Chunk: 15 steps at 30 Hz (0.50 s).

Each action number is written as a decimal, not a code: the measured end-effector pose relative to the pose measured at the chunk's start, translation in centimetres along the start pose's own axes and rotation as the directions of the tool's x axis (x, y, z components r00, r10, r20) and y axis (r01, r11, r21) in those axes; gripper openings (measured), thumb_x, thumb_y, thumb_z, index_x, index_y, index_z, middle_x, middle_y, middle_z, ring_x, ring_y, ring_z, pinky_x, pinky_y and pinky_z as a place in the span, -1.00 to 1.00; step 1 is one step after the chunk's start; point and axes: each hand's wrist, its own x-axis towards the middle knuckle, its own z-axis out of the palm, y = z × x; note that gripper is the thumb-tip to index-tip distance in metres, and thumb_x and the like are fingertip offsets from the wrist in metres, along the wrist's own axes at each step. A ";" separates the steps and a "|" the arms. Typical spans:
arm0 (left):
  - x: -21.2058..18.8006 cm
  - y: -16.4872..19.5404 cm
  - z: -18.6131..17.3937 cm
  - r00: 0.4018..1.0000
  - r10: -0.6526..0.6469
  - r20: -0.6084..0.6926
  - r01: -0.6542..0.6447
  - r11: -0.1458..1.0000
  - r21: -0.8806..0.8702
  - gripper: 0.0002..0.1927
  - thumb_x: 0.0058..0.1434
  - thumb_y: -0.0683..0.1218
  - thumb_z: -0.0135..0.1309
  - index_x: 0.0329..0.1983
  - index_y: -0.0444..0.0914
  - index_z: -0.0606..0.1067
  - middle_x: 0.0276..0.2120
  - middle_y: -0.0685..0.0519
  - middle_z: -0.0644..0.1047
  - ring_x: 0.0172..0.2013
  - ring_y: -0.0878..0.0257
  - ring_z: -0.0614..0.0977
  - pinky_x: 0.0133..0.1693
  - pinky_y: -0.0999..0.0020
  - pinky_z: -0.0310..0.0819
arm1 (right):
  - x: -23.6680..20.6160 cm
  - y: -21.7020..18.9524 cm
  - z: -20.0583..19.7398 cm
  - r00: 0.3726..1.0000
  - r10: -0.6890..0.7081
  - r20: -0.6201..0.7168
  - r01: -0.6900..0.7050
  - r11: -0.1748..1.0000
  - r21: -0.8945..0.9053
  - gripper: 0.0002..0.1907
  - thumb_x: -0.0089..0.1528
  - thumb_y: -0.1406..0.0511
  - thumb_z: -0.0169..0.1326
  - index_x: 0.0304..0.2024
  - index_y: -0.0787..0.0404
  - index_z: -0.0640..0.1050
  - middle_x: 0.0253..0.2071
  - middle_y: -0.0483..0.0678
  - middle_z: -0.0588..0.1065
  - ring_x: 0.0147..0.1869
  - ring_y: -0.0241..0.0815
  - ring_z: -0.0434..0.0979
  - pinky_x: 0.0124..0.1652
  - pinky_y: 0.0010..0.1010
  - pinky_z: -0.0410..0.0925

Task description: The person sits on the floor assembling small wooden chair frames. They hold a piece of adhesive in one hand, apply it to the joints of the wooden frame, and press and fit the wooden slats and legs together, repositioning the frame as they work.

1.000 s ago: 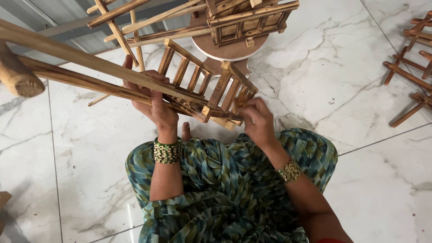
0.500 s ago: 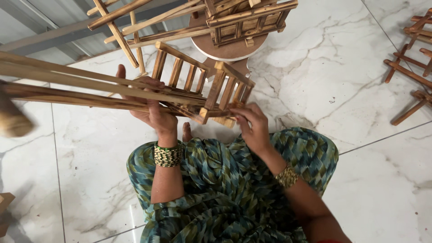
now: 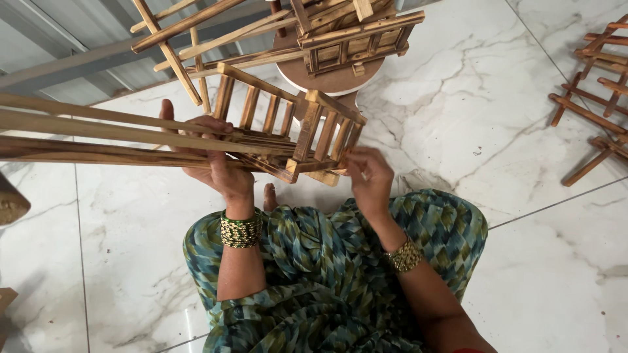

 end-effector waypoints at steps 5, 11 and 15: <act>0.3 0.5 -0.4 0.998 -0.064 0.028 0.063 0.997 0.033 -0.20 0.47 0.06 0.13 0.59 -0.36 0.07 -0.34 -0.02 0.54 -0.30 0.27 0.61 -0.15 0.42 0.58 | 1.6 -1.2 -0.5 0.967 -0.251 -0.032 0.213 0.877 -0.432 -0.84 0.24 0.57 0.14 -0.16 0.33 0.63 -0.15 0.07 0.52 -0.13 -0.07 0.60 -0.22 -0.34 0.46; 0.4 0.5 -0.4 0.997 -0.069 0.019 0.069 0.997 -0.042 -0.18 0.46 0.06 0.14 0.59 -0.37 0.06 -0.35 -0.02 0.53 -0.32 0.28 0.59 -0.18 0.42 0.55 | 4.0 -1.4 -1.4 0.938 -0.331 0.099 0.334 0.798 -0.501 -0.80 0.26 0.55 0.11 -0.09 0.31 0.62 -0.20 0.07 0.46 -0.18 -0.06 0.59 -0.24 -0.30 0.44; 0.2 0.5 -0.2 0.999 -0.036 0.020 0.038 0.996 -0.085 -0.19 0.45 0.03 0.16 0.56 -0.37 0.05 -0.33 -0.03 0.52 -0.28 0.27 0.57 -0.14 0.44 0.51 | 1.9 -0.3 -1.1 0.978 -0.127 0.166 0.189 0.881 -0.435 -0.81 0.27 0.52 0.09 -0.08 0.31 0.62 -0.28 0.01 0.47 -0.30 -0.17 0.52 -0.33 -0.38 0.38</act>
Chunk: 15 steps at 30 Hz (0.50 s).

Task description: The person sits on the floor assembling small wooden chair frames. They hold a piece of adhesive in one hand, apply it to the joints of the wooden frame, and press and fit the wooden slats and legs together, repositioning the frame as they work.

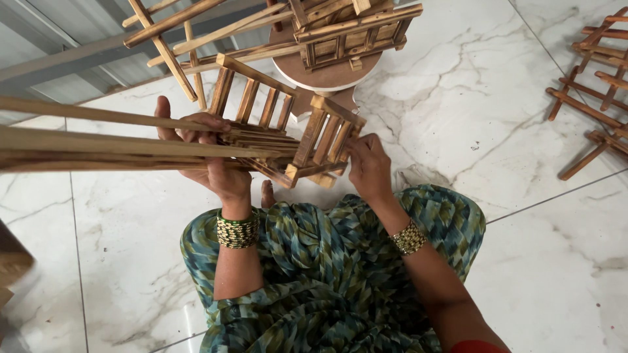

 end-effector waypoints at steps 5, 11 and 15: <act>-0.2 -0.1 0.0 0.999 0.033 -0.037 -0.033 0.999 -0.020 -0.19 0.45 0.04 0.12 0.58 -0.35 0.03 -0.34 -0.04 0.53 -0.31 0.29 0.56 -0.13 0.44 0.49 | -2.5 3.0 1.0 0.929 0.260 0.264 -0.370 0.673 0.641 -0.86 0.43 0.44 -0.02 0.00 0.32 0.53 -0.28 -0.11 0.49 -0.27 -0.39 0.45 -0.30 -0.51 0.37; 0.1 0.3 -0.1 0.997 0.057 -0.051 -0.056 0.998 0.009 -0.23 0.49 0.04 0.10 0.55 -0.35 0.01 -0.31 -0.04 0.53 -0.30 0.29 0.54 -0.14 0.44 0.47 | -3.2 5.5 1.7 0.928 0.352 0.122 -0.365 0.792 0.490 -0.88 0.41 0.40 -0.01 -0.05 0.30 0.52 -0.25 -0.14 0.52 -0.31 -0.41 0.46 -0.31 -0.55 0.40; 0.7 0.6 -0.4 0.997 0.053 -0.062 -0.057 0.996 -0.064 -0.23 0.51 0.05 0.07 0.59 -0.30 -0.01 -0.29 -0.03 0.52 -0.30 0.28 0.55 -0.13 0.40 0.51 | -2.2 4.6 1.1 0.941 0.326 0.093 -0.317 0.749 0.582 -0.89 0.44 0.37 0.01 -0.03 0.29 0.49 -0.27 -0.13 0.49 -0.28 -0.42 0.44 -0.29 -0.57 0.38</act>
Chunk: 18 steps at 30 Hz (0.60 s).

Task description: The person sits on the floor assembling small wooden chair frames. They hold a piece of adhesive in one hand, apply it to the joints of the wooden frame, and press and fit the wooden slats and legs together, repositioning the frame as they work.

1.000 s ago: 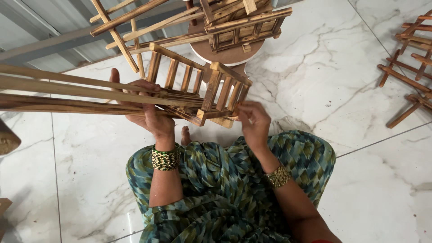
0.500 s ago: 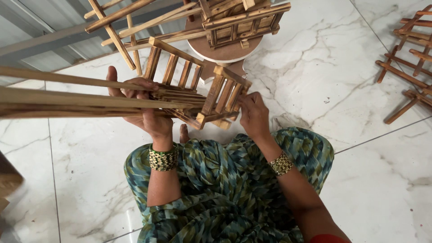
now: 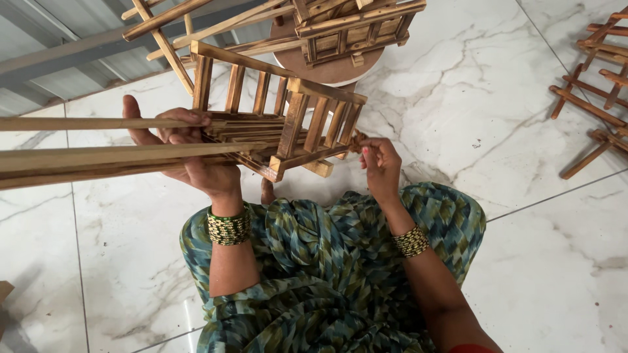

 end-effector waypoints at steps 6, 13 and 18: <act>-0.4 -0.6 0.4 0.999 0.029 -0.019 -0.028 0.999 0.042 -0.29 0.53 0.02 0.07 0.55 -0.32 0.02 -0.32 -0.06 0.51 -0.31 0.26 0.54 -0.12 0.37 0.51 | -2.5 -3.9 3.4 0.993 -0.029 0.112 0.003 0.975 0.221 -0.90 0.44 0.37 -0.02 -0.07 0.28 0.51 -0.26 -0.13 0.50 -0.31 -0.42 0.45 -0.33 -0.56 0.37; 0.1 0.1 -0.4 0.999 0.026 0.025 -0.024 0.996 -0.084 -0.20 0.50 0.09 0.07 0.61 -0.26 -0.02 -0.25 -0.05 0.51 -0.24 0.26 0.56 -0.05 0.36 0.53 | -1.9 -4.7 2.9 0.982 -0.160 0.105 0.153 0.986 0.074 -0.90 0.47 0.46 -0.05 -0.03 0.34 0.50 -0.19 -0.09 0.48 -0.26 -0.38 0.35 -0.27 -0.56 0.26; -0.5 -0.1 -0.5 1.000 0.002 0.018 -0.003 1.000 0.020 -0.17 0.50 0.14 0.10 0.60 -0.29 -0.02 -0.28 -0.03 0.52 -0.26 0.25 0.56 -0.09 0.37 0.53 | -0.9 -5.9 2.6 0.967 -0.242 0.075 0.232 0.966 0.117 -0.91 0.40 0.48 -0.03 -0.07 0.31 0.49 -0.04 -0.02 0.43 -0.14 -0.29 0.54 -0.13 -0.43 0.49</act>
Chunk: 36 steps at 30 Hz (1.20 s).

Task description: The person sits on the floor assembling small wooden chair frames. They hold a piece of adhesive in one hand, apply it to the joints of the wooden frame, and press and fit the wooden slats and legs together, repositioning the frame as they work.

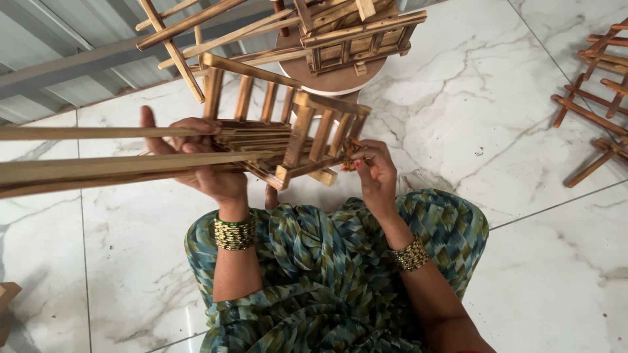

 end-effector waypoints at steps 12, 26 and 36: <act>0.2 0.3 0.3 0.999 -0.002 0.036 0.005 0.998 -0.065 -0.21 0.51 0.18 0.06 0.58 -0.23 0.00 -0.27 -0.01 0.52 -0.24 0.26 0.55 -0.06 0.32 0.50 | 0.5 -4.1 2.2 0.990 -0.110 0.084 0.137 0.858 -0.494 -0.73 0.30 0.54 0.09 0.03 0.24 0.53 -0.15 0.02 0.51 -0.20 -0.21 0.58 -0.21 -0.39 0.45; 0.0 -0.3 0.9 0.996 0.030 0.080 -0.034 0.999 0.040 -0.21 0.49 0.20 0.09 0.54 -0.28 0.05 -0.26 -0.02 0.50 -0.21 0.27 0.53 -0.05 0.35 0.51 | -1.0 -4.0 1.6 0.981 -0.112 0.161 0.150 0.958 -0.244 -0.83 0.35 0.54 0.02 -0.08 0.33 0.60 0.01 0.00 0.49 0.03 -0.18 0.62 -0.01 -0.34 0.57; 0.2 -0.3 0.5 0.993 -0.005 0.117 0.011 0.999 -0.050 -0.25 0.53 0.15 0.05 0.57 -0.25 0.02 -0.26 -0.02 0.50 -0.25 0.28 0.53 -0.07 0.33 0.48 | -0.9 -5.3 1.5 0.920 -0.332 0.211 0.392 0.817 -0.422 -0.77 0.22 0.62 0.12 -0.16 0.30 0.64 -0.05 0.04 0.49 -0.03 -0.11 0.60 -0.09 -0.36 0.54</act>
